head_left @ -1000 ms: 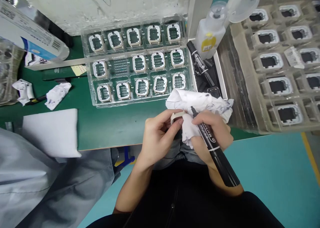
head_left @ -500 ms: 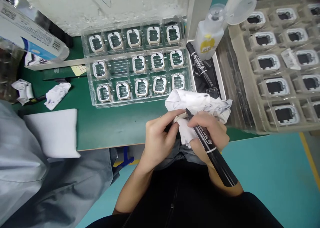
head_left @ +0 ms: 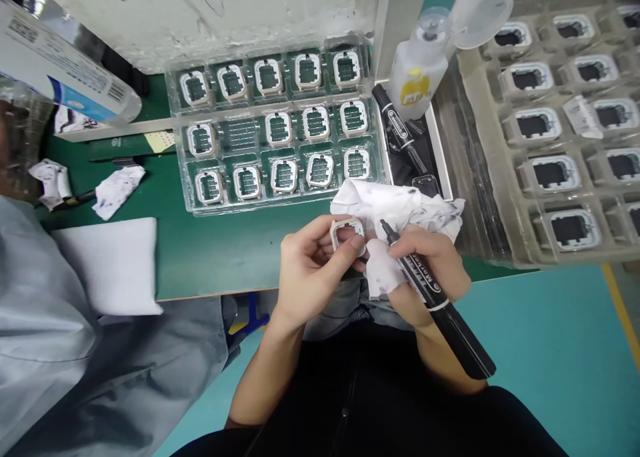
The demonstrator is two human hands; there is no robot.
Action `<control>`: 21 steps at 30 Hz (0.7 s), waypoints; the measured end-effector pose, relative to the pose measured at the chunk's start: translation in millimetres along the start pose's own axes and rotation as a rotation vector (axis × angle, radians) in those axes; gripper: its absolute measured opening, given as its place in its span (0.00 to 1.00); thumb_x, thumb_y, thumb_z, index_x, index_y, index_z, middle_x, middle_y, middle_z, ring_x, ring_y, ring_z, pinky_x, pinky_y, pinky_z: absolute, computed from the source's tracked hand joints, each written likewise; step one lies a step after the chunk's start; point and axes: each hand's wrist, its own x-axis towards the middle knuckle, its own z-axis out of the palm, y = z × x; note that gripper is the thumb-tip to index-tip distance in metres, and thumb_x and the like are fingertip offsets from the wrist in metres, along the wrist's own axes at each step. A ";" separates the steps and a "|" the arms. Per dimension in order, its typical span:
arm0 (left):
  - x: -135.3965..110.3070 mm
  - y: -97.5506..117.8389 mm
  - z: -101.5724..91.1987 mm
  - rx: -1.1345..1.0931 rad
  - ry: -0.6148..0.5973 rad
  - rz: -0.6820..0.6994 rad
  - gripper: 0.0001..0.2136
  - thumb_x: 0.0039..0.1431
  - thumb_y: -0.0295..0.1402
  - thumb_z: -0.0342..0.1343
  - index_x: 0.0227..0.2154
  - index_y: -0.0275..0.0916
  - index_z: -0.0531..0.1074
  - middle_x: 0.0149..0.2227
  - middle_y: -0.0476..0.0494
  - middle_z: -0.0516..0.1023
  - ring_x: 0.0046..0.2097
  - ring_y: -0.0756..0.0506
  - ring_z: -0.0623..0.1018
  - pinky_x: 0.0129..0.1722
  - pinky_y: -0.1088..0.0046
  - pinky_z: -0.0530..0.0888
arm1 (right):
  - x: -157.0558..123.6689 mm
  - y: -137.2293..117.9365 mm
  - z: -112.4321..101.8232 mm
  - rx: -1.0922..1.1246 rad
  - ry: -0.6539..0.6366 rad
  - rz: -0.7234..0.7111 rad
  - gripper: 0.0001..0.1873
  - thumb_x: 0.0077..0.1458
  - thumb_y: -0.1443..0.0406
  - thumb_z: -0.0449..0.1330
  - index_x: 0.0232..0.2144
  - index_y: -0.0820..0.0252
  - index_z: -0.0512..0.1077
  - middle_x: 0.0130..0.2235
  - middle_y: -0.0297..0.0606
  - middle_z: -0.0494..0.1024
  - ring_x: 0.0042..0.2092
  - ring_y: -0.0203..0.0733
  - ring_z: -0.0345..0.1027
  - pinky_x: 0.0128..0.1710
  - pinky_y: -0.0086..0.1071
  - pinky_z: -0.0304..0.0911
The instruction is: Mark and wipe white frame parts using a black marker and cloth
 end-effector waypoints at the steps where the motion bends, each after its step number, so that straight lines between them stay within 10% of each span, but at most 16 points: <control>1: -0.4 0.3 -0.4 -0.006 -0.001 -0.009 0.08 0.67 0.35 0.74 0.44 0.39 0.87 0.35 0.47 0.90 0.30 0.48 0.87 0.30 0.76 0.86 | 0.4 0.2 0.3 -0.007 0.004 -0.027 0.18 0.58 0.72 0.75 0.42 0.50 0.74 0.33 0.28 0.78 0.27 0.37 0.72 0.27 0.34 0.70; 21: -0.2 -0.3 -3.8 -0.026 -0.047 -0.062 0.12 0.67 0.40 0.74 0.46 0.39 0.86 0.32 0.46 0.88 0.27 0.47 0.85 0.25 0.74 0.85 | 0.0 -3.2 4.4 -0.007 0.045 0.008 0.15 0.61 0.70 0.73 0.43 0.47 0.74 0.34 0.31 0.81 0.26 0.42 0.76 0.23 0.38 0.72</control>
